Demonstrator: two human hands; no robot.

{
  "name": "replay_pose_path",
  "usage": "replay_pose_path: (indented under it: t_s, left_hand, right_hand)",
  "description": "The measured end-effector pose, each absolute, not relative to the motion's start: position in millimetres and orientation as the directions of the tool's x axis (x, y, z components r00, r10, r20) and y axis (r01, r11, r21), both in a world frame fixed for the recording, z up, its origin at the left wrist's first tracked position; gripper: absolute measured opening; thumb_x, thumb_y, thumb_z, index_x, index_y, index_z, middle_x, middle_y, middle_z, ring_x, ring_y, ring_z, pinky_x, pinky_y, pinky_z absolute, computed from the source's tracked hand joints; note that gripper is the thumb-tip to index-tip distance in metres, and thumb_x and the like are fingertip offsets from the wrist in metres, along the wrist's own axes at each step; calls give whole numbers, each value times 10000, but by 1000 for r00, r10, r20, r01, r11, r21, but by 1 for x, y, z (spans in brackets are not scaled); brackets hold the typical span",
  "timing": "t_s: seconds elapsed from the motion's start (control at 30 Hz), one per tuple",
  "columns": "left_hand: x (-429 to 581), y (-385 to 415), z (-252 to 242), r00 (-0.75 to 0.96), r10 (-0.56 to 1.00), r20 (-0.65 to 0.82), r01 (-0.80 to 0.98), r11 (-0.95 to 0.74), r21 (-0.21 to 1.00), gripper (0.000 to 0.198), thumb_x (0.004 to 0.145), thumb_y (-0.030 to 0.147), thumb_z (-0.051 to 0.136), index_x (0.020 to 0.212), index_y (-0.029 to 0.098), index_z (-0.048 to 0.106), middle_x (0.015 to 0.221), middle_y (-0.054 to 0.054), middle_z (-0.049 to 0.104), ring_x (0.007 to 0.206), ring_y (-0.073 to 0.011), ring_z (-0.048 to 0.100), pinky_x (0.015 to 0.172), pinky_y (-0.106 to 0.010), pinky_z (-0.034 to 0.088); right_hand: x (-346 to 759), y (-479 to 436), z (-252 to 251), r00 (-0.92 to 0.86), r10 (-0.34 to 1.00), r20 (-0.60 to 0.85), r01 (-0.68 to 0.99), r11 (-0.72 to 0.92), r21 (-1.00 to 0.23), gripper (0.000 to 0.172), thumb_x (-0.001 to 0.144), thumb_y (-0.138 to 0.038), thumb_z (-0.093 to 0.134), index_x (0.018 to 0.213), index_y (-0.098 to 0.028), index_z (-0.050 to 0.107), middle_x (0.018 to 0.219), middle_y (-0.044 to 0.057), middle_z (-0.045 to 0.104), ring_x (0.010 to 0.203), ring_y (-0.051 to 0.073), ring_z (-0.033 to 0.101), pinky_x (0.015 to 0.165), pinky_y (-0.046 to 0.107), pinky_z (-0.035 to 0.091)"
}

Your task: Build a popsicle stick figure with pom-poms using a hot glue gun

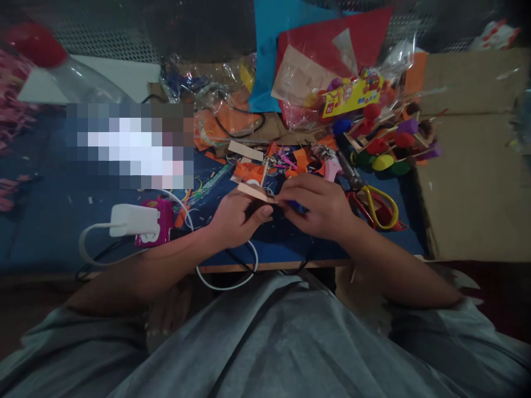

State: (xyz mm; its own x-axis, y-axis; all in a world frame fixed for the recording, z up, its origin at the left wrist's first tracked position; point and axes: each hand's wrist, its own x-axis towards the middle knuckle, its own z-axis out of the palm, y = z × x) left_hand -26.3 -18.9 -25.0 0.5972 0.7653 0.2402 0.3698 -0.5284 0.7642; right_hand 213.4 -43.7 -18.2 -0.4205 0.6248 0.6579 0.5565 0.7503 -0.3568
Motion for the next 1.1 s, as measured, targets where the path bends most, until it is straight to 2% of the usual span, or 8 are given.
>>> replay_pose_path:
  t_s: [0.17,0.27,0.37,0.5,0.6,0.73,0.93,1.1]
  left_hand:
    - [-25,-16,-25,402,821,404,580,-570,582,265,992,463,678,1049,206,647,1057,-107,710,1053,-291,640,1007,-462,522]
    - [-23,-16,-27,426,835,349,656,-551,516,350,952,413,751,1203,195,643,1239,-139,686,1229,-346,595,1133,-533,483]
    - [-22,-17,-29,471,838,275,687,-544,481,404,958,412,766,1279,193,653,1309,-155,656,1308,-374,561,1185,-572,457]
    - [-24,-17,-32,458,844,281,713,-537,451,500,953,404,781,1384,192,642,1510,-189,559,1422,-413,502,1246,-629,413]
    - [-25,-14,-35,480,834,272,701,-551,453,585,943,392,792,1459,193,603,1561,-199,535,1456,-425,493,1267,-649,398]
    - [-25,-12,-38,512,815,270,655,-574,492,555,957,328,757,1468,183,595,1501,-191,573,1453,-392,532,1270,-615,420]
    - [-24,-11,-36,485,834,264,634,-543,551,537,932,253,703,1458,205,606,1423,-160,577,1397,-359,560,1241,-588,466]
    - [-25,-10,-36,482,841,246,625,-527,576,640,909,227,685,1534,199,551,1457,-162,585,1413,-351,564,1244,-567,465]
  right_hand:
    - [213,-40,-10,-197,727,657,576,629,-523,75,945,-204,666,961,-259,714,968,84,762,939,256,744,803,420,617]
    - [212,-39,-11,-140,778,612,602,557,-571,58,961,-241,660,943,-263,710,871,61,762,860,248,718,783,421,589]
    - [210,-37,-16,-110,818,564,624,499,-601,68,971,-272,649,950,-261,714,856,56,761,842,243,707,801,421,582]
    - [210,-37,-19,-75,845,530,624,454,-636,100,963,-281,634,996,-253,724,882,56,761,807,227,698,774,397,580]
    - [210,-37,-21,-35,880,473,614,393,-685,174,961,-292,620,1098,-252,720,918,51,755,790,213,688,755,373,581]
    - [210,-37,-24,-26,895,445,596,371,-712,276,977,-273,599,1236,-236,688,864,18,687,762,193,651,745,345,559]
    - [211,-35,-28,-83,892,444,594,402,-697,231,994,-246,572,1193,-238,690,876,29,681,801,207,655,779,352,548]
    - [211,-34,-29,-74,900,429,581,389,-715,296,985,-230,587,1274,-234,654,890,19,692,787,204,655,788,359,557]
